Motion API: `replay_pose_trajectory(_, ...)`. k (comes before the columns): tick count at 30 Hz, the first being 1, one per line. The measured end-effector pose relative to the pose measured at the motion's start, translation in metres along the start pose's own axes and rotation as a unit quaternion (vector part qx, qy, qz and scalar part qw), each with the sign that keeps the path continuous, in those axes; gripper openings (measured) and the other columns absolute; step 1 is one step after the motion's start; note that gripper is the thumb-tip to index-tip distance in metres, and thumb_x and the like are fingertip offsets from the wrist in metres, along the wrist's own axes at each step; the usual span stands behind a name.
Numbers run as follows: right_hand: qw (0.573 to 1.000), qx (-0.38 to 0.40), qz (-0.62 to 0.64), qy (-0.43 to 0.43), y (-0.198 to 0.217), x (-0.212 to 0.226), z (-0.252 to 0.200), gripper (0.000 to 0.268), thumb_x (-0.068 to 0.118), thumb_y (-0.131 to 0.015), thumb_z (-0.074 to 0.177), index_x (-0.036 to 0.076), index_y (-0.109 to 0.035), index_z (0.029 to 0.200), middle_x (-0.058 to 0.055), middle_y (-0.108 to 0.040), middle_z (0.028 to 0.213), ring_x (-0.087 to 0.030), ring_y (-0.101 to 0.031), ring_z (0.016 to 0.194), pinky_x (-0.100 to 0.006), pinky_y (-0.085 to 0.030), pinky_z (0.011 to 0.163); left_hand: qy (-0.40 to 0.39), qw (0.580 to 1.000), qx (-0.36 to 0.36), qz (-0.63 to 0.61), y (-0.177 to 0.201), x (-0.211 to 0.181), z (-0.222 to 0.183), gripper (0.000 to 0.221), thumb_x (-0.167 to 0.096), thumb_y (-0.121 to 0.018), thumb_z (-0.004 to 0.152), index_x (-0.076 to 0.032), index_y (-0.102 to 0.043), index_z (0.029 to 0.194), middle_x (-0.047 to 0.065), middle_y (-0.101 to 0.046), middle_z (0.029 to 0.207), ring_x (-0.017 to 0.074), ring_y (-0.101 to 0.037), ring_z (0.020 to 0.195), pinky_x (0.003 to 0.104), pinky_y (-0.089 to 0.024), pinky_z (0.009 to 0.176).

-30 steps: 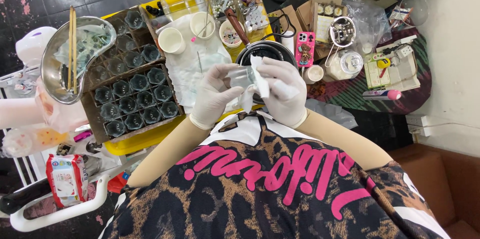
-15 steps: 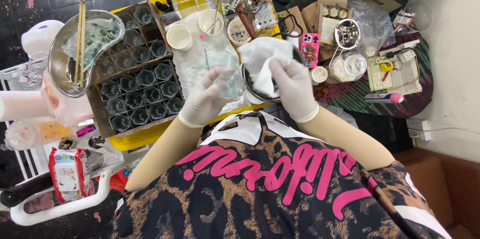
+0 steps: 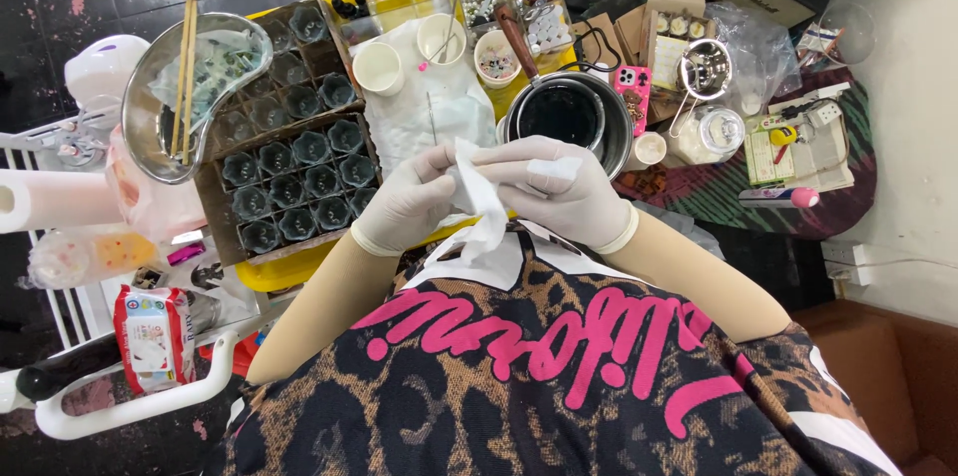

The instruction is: The recorder is cleaning a small glass jar with a tissue and preparing it for candle making.

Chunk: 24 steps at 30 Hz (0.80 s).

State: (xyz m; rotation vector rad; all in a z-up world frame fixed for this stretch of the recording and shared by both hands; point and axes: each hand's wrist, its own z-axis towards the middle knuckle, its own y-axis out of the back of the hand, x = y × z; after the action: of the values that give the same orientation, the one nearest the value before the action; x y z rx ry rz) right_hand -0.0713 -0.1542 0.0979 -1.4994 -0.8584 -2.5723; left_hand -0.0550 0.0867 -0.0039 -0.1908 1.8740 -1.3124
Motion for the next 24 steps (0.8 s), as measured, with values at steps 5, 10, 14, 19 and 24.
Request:
replay_pose_trajectory(5,0.997,-0.051,0.053,-0.037,-0.021,-0.017,-0.008,0.020,0.001,-0.072,0.095,0.005,-0.071,0.114,-0.008,-0.071,0.119,-0.017,-0.071,0.106,-0.029,-0.058,0.092,-0.008,0.997,-0.039,0.062,-0.013,-0.012,-0.009,0.049,-0.006,-0.073,0.093,0.003,-0.054,0.137,0.013,-0.065,0.129,0.0229,-0.067,0.116,0.040,-0.055,0.102)
replay_pose_trajectory(10,0.978,-0.112,0.127,-0.125,-0.046,-0.041,-0.017,0.015,0.001,-0.067,0.101,0.000,-0.074,0.115,-0.009,-0.067,0.112,-0.016,-0.065,0.103,-0.029,-0.054,0.090,-0.041,0.980,-0.098,0.171,-0.021,-0.017,-0.017,0.043,0.001,-0.073,0.093,0.006,-0.057,0.133,0.014,-0.066,0.127,0.0182,-0.067,0.113,0.034,-0.056,0.102)
replay_pose_trajectory(14,0.828,-0.212,0.420,-0.306,-0.064,-0.061,-0.021,0.016,0.004,-0.064,0.104,-0.002,-0.073,0.116,-0.012,-0.069,0.110,-0.015,-0.065,0.094,-0.029,-0.055,0.080,-0.067,0.952,-0.143,0.262,-0.030,-0.016,-0.023,0.047,0.004,-0.075,0.090,0.004,-0.058,0.134,0.006,-0.062,0.117,0.0131,-0.066,0.099,0.028,-0.055,0.088)
replay_pose_trajectory(19,0.730,-0.214,0.597,-0.254,-0.072,-0.034,-0.008,0.029,0.011,-0.062,0.099,0.000,-0.067,0.126,-0.009,-0.069,0.115,-0.017,-0.071,0.101,-0.033,-0.060,0.087,-0.126,0.928,-0.192,0.294,-0.041,-0.028,-0.033,0.050,0.003,-0.073,0.090,0.002,-0.055,0.137,0.003,-0.064,0.119,0.0095,-0.067,0.100,0.024,-0.056,0.091)
replay_pose_trajectory(24,0.769,-0.208,0.534,-0.281,-0.091,-0.024,-0.009,0.034,0.004,-0.060,0.096,0.001,-0.061,0.130,-0.008,-0.071,0.119,-0.018,-0.071,0.104,-0.034,-0.059,0.091,-0.171,0.888,-0.118,0.410,-0.051,-0.042,-0.046,0.077,0.004,-0.085,0.077,0.002,-0.049,0.145,0.003,-0.049,0.134,0.0090,-0.058,0.105,0.024,-0.053,0.096)
